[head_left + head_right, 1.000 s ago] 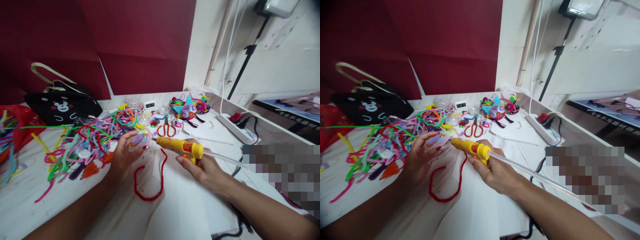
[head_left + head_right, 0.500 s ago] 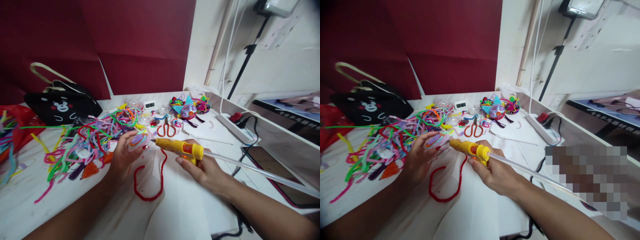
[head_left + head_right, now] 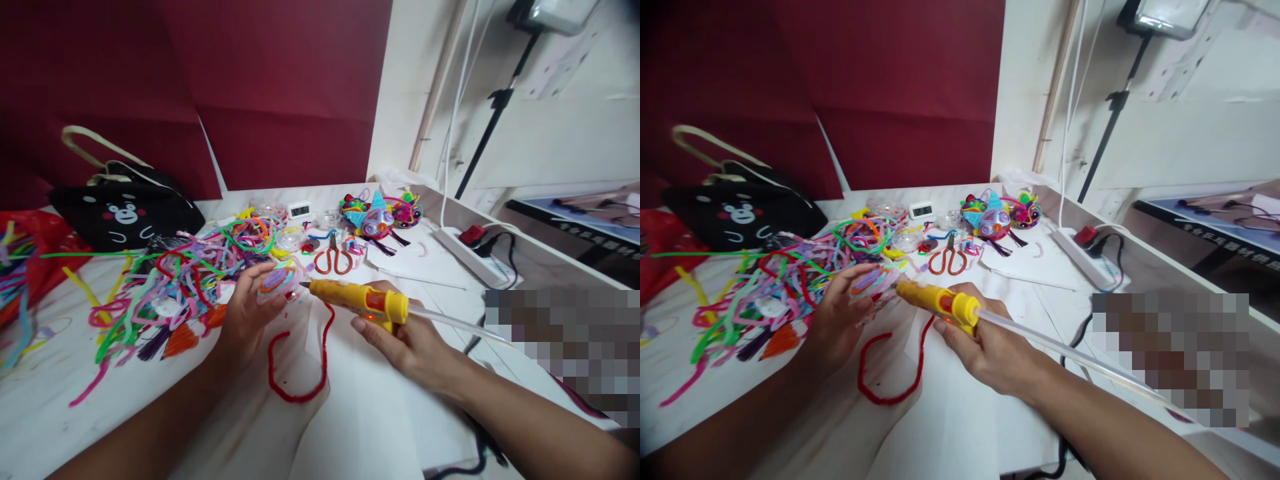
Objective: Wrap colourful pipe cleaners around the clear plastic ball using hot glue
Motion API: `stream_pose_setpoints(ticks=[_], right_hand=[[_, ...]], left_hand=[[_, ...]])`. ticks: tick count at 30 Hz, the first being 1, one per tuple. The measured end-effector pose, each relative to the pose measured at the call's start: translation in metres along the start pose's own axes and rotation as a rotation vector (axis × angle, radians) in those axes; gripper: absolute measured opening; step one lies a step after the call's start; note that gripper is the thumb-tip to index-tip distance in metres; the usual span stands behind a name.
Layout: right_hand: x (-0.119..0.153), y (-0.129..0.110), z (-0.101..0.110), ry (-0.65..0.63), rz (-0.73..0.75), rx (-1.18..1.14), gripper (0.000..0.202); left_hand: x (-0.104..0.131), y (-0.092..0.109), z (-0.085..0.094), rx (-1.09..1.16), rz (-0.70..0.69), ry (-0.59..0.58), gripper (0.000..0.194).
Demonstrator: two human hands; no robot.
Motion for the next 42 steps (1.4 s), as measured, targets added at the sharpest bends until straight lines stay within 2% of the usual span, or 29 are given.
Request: stream_pose_setpoints(ticks=[14, 23, 30, 35, 42], right_hand=[[-0.001, 0.012, -0.001, -0.009, -0.051, -0.075, 0.025], [0.000, 0.007, 0.000, -0.007, -0.033, -0.062, 0.027], [0.001, -0.002, 0.002, -0.032, -0.018, -0.020, 0.021], [0.004, -0.002, 0.001, -0.092, -0.021, -0.037, 0.018], [0.004, -0.001, 0.001, -0.084, -0.026, -0.047, 0.018]], left_hand=[[0.002, 0.003, 0.000, 0.023, -0.016, -0.016, 0.052], [0.002, 0.003, -0.001, 0.058, -0.018, -0.020, 0.052], [0.000, 0.003, 0.000, 0.101, 0.009, -0.043, 0.048], [-0.001, 0.001, 0.000, 0.100, 0.019, -0.021, 0.050], [-0.002, 0.000, 0.001, 0.091, 0.013, -0.041, 0.048]])
Point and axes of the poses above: each hand's wrist, its own x-axis away from the middle knuckle, its own z-axis out of the back of the hand, y = z × x, the point moved 2 cm from there along -x, towards the middle knuckle, and after that the axes turned 1 degree about y, right-handed, at the moved point
